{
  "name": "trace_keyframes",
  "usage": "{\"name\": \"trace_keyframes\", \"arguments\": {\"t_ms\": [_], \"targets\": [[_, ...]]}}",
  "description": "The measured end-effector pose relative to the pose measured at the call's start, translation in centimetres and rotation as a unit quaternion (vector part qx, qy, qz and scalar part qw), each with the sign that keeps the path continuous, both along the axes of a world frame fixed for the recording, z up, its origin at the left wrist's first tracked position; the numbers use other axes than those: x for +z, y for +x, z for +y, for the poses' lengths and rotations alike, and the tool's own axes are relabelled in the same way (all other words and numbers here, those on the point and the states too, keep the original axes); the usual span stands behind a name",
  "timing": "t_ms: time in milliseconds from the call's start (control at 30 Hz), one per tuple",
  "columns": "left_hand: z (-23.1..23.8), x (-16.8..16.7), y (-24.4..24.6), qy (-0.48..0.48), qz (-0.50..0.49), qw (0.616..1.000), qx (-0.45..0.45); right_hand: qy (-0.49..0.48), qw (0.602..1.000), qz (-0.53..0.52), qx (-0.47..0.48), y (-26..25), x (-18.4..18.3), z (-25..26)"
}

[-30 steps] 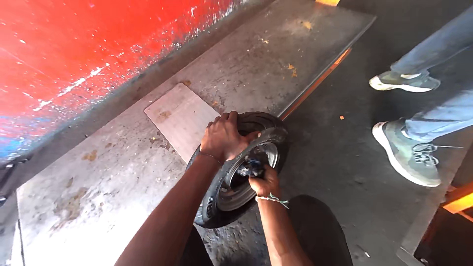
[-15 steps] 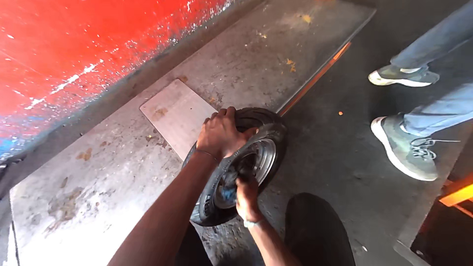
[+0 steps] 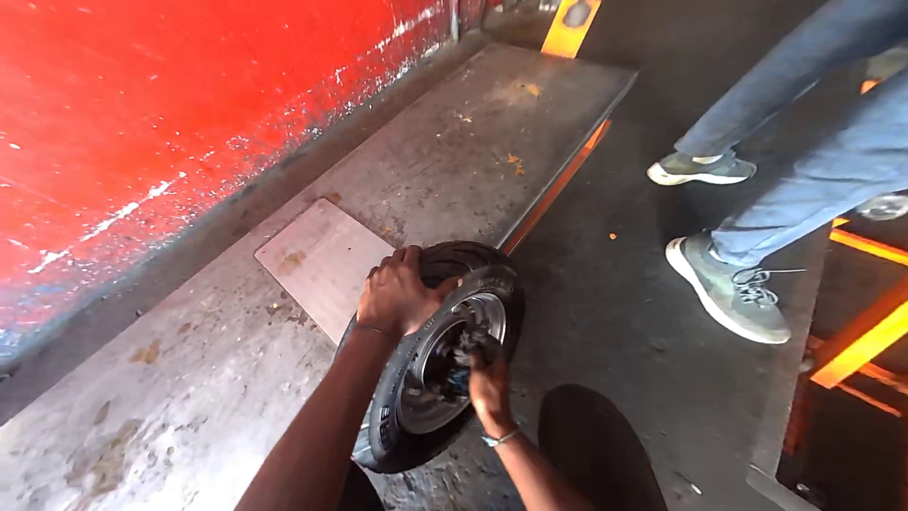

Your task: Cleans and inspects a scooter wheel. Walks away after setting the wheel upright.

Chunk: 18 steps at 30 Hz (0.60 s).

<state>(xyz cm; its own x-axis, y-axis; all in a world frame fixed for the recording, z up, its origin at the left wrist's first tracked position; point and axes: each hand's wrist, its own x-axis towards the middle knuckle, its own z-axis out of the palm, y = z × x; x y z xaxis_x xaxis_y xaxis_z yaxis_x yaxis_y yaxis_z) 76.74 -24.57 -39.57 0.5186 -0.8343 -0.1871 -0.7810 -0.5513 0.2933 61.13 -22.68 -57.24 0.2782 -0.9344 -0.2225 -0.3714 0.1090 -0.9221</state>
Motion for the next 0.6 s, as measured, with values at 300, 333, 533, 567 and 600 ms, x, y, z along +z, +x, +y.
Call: {"name": "trace_keyframes", "arguments": {"t_ms": [300,333,533,567,600], "targets": [[0.5,-1.2,0.3,-0.058,-0.027,0.998,-0.016,-0.465,0.883,0.066,0.009,4.4,-8.7,1.3],[0.6,-1.2,0.3,-0.065,-0.029,0.997,-0.018,-0.423,0.902,0.08,-0.032,5.3,-8.2,2.1],[0.5,-0.9,0.0,-0.05,-0.019,0.999,-0.005,0.087,0.984,0.031,-0.152,7.2,-1.3,1.6],[0.3,-0.7,-0.1,-0.04,-0.014,0.999,0.0,0.194,0.969,-0.011,-0.149,6.2,-0.4,0.5],[0.2,-0.4,-0.1,-0.031,-0.009,0.999,0.004,0.294,0.94,-0.074,-0.155,5.0,0.3,-0.4]]}}
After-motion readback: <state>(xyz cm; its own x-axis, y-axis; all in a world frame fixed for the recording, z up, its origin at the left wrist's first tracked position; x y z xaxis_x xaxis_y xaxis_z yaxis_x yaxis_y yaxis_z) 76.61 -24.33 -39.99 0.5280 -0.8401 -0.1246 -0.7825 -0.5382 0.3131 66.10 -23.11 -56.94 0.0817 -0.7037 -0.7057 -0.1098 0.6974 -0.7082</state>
